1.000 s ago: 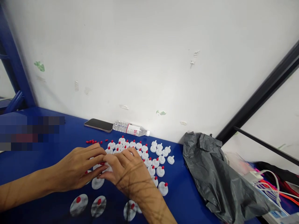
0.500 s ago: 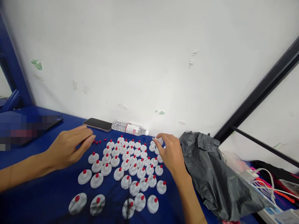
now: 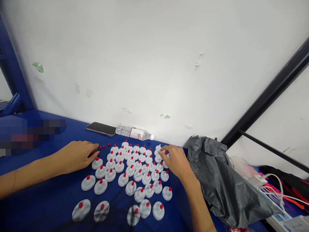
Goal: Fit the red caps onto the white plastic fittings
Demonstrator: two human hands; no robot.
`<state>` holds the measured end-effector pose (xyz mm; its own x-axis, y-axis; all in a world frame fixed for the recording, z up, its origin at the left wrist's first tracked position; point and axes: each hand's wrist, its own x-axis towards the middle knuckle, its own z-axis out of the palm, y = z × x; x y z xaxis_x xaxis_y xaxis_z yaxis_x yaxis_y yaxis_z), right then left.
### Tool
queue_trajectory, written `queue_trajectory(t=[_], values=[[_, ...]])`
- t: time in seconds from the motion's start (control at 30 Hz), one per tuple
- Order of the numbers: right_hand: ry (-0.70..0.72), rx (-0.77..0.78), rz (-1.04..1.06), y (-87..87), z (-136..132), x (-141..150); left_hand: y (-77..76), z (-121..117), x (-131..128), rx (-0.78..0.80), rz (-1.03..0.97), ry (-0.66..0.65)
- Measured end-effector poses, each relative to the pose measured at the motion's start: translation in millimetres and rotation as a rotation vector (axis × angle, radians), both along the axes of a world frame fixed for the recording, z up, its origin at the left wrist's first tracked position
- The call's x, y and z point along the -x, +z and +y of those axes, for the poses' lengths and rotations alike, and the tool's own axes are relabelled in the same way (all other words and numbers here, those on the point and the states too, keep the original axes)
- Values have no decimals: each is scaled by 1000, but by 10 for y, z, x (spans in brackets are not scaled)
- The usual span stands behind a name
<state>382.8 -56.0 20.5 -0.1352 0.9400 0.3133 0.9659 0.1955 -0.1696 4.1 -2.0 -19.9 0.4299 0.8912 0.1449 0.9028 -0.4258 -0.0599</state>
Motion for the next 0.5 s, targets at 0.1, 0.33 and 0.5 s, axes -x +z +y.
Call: queue_trajectory(t=[0.1,0.33,0.5], values=[[-12,110,101,110,-67,-5,-12,10,3,2,27,21],[62,395,159,100,-108,-85,32,-14,-30,-51,31,82],[44,32,250,183,-138,3,159,-85,-94,-127,-2,111]])
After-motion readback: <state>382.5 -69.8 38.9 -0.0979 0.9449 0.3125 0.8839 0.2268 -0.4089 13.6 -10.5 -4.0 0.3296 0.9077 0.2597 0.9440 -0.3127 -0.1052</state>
